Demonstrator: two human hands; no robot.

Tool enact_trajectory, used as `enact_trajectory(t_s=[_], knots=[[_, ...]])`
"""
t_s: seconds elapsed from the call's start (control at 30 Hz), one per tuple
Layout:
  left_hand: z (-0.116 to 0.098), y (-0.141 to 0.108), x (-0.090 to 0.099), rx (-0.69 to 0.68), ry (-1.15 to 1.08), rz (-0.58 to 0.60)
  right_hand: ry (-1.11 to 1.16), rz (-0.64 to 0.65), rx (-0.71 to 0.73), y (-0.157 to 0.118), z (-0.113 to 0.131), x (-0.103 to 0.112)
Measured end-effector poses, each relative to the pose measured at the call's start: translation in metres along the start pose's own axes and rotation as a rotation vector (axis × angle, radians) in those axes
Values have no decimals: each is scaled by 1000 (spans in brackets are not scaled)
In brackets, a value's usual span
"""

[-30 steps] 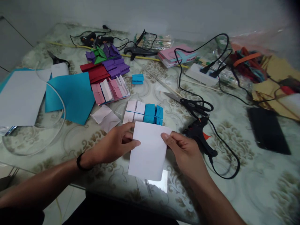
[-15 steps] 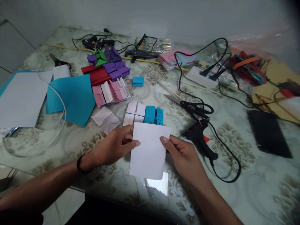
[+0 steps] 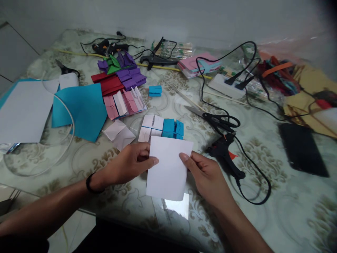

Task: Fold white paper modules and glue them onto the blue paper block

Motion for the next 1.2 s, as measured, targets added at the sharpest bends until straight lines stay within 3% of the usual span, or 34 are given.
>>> enact_trajectory(t_s=[0.13,0.33,0.6,0.77,0.93,1.07,1.2], knots=[[0,0,-3,26,-2,104,47,-9,-23,0,-2,0],[0,1,1,24,141,40,90,5,-36,-1,-3,0],[0,2,0,35,71,46,24,-51,-17,-3,2,1],[2,3,5,19,149,13,28,8,-35,-6,5,0],[7,4,2,42,31,39,-25,-33,-21,-6,7,3],[5,1,-6,45,-197,165,-4,-74,-7,-5,4,6],[1,-3,-8,29,-166,182,37,-100,11,-4,-2,9]])
Point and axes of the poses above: each hand's wrist, its own y-axis towards the middle knuckle, its own x-axis out of the back of the hand, z = x × y, the point moved 4 cm from there along y, towards the middle knuckle, and after that the axes turned 4 degrees about -x, right-handed, at the moved point
